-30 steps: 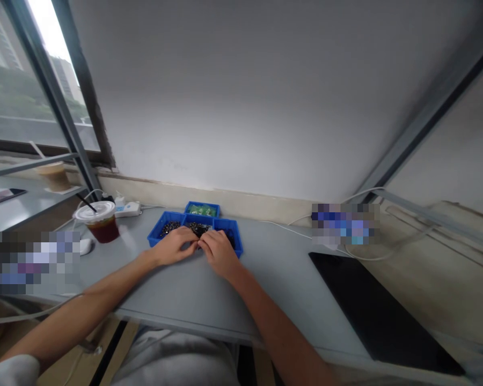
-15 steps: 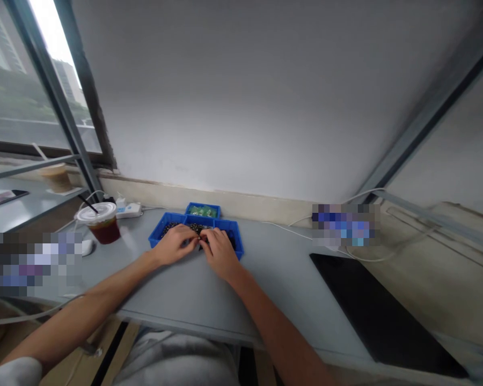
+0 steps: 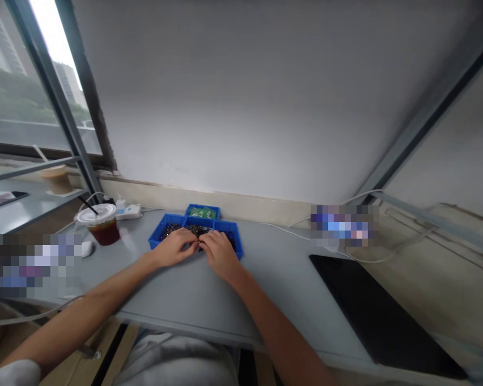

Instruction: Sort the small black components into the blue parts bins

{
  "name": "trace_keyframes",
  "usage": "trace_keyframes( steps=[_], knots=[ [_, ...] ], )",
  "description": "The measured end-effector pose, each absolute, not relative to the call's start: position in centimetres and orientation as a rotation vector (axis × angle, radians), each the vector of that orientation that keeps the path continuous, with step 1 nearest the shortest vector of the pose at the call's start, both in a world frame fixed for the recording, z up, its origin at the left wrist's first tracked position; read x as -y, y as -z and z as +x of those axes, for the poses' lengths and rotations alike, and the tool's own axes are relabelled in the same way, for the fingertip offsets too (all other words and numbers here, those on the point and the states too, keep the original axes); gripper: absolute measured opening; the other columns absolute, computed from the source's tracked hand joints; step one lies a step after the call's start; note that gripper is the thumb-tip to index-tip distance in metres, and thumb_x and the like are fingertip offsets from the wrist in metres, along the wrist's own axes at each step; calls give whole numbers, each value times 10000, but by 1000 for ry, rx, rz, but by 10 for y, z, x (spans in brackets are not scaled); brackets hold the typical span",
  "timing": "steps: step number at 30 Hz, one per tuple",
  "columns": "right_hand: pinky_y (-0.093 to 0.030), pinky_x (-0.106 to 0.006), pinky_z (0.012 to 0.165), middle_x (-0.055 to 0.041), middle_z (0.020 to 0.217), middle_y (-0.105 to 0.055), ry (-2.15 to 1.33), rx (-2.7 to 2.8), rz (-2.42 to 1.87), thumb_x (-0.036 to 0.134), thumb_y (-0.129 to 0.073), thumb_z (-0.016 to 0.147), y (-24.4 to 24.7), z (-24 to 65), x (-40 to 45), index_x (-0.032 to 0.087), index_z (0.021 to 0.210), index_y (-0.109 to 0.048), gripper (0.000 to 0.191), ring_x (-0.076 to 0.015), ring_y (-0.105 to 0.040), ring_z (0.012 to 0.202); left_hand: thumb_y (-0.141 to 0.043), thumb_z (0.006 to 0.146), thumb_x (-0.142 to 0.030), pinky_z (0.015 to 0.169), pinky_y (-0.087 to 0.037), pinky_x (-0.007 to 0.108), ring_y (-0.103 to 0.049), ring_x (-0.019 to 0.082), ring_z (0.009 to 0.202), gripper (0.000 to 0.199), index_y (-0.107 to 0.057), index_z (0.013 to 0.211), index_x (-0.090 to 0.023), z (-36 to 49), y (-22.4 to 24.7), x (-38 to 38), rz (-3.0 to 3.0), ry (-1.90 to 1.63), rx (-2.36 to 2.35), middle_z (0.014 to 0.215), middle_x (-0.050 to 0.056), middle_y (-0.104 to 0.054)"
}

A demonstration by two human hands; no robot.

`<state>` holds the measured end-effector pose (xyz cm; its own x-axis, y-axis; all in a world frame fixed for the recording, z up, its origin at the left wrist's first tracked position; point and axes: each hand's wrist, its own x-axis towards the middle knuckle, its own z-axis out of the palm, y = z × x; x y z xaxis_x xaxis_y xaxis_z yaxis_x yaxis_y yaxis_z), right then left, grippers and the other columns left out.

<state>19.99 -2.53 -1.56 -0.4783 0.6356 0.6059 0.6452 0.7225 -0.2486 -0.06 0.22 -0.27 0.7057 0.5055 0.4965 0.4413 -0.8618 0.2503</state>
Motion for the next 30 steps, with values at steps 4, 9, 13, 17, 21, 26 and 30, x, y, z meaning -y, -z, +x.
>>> trace_keyframes(
  steps=[4, 9, 13, 17, 21, 26, 30],
  knots=[
    [-363, -354, 772, -65, 907, -661, 3, 2234, -958, 260, -405, 1045, 17, 201, 25, 189, 969, -614, 234, -223, -536, 877, -457, 958, -206, 797, -436, 287, -599, 162, 775, 224, -605, 793, -169, 0, 2, -2, 2814, -838, -767, 762, 31, -639],
    [-354, -350, 771, -58, 878, -645, -35, 2236, -964, 288, -381, 1055, 16, 200, 25, 198, 896, -587, 274, -216, -524, 862, -463, 956, -211, 796, -435, 291, -595, 164, 774, 221, -607, 794, -169, 0, 2, -1, 2814, -832, -759, 761, 30, -636],
    [-349, -347, 766, -51, 850, -625, -60, 2235, -977, 307, -353, 1062, 17, 198, 24, 206, 843, -543, 307, -212, -515, 847, -458, 960, -212, 800, -438, 290, -594, 161, 771, 230, -607, 790, -168, 0, 0, 0, 2815, -818, -754, 759, 32, -635],
    [-350, -346, 776, -43, 834, -613, -99, 2233, -998, 303, -334, 1064, 18, 198, 24, 206, 833, -535, 321, -208, -512, 847, -459, 955, -210, 803, -443, 291, -594, 159, 771, 230, -607, 784, -167, 0, -1, -1, 2837, -823, -737, 764, 35, -637],
    [-361, -347, 788, -44, 847, -624, -127, 2222, -1019, 296, -336, 1059, 16, 198, 26, 204, 836, -551, 323, -207, -517, 865, -457, 955, -207, 809, -450, 296, -597, 157, 761, 232, -620, 795, -166, -1, -2, -1, 2893, -829, -726, 758, 35, -638],
    [-377, -351, 803, -49, 860, -640, -174, 2173, -1021, 320, -339, 1055, 12, 197, 27, 205, 839, -573, 338, -208, -532, 877, -455, 968, -230, 838, -447, 325, -610, 168, 775, 242, -654, 846, -167, -1, -6, 1, 3025, -871, -732, 775, 48, -656],
    [-364, -358, 803, -53, 868, -656, -92, 2093, -1054, 303, -357, 1049, 7, 196, 29, 203, 875, -598, 314, -208, -542, 875, -446, 982, -235, 876, -436, 345, -622, 174, 805, 250, -662, 870, -181, -9, -11, -4, 2972, -1053, -920, 811, 48, -690]
  ],
)
